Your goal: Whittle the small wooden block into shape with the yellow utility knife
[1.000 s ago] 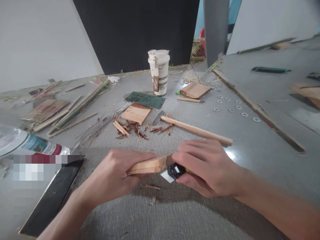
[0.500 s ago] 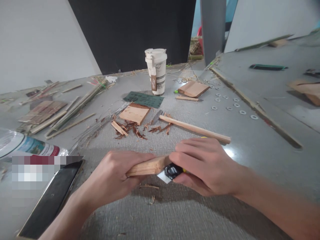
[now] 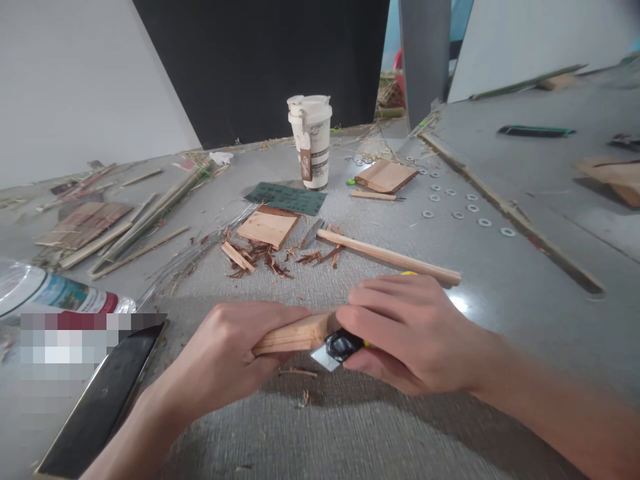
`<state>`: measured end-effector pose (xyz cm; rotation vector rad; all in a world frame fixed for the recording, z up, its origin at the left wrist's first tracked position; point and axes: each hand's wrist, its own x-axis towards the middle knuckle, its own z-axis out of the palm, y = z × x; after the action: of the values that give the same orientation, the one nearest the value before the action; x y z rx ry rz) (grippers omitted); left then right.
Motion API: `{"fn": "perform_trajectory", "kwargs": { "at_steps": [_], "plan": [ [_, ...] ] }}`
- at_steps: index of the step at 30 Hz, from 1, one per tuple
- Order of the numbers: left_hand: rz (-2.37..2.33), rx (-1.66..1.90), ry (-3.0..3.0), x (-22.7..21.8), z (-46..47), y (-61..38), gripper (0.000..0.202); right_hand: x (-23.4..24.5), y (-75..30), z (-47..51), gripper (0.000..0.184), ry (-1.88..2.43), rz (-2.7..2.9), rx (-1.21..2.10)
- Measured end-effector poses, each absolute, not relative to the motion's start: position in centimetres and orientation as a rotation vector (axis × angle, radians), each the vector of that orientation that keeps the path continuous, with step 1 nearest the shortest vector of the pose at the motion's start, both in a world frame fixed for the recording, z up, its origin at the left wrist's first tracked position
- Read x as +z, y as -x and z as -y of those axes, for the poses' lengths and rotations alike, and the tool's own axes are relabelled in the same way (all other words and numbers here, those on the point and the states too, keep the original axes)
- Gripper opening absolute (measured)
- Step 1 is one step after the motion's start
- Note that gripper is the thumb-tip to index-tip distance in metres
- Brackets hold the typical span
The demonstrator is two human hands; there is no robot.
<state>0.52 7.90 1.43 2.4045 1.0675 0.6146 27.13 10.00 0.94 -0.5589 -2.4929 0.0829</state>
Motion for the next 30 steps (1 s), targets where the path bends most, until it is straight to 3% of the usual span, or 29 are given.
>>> {"fn": "perform_trajectory", "kwargs": {
  "at_steps": [18, 23, 25, 30],
  "plan": [
    [-1.15, 0.531, -2.384, 2.1, -7.9, -0.8, 0.026, 0.8, -27.2, -10.2, 0.034, 0.58, 2.446, -0.04],
    [-1.058, 0.582, -2.438, 1.5, -7.7, -0.6, 0.032, 0.2, -28.7, -12.6, 0.023, 1.045, 2.266, -0.139],
    [-1.171, 0.606, -2.342, 1.4, -7.8, -0.5, 0.022, 0.1, -29.1, -13.2, 0.03, 1.108, 2.153, -0.117],
    [-1.281, 0.644, -2.28, 1.5, -8.1, -0.3, 0.013, 0.8, -28.2, -11.7, 0.02, 0.784, 2.296, 0.045]
  ]
}}
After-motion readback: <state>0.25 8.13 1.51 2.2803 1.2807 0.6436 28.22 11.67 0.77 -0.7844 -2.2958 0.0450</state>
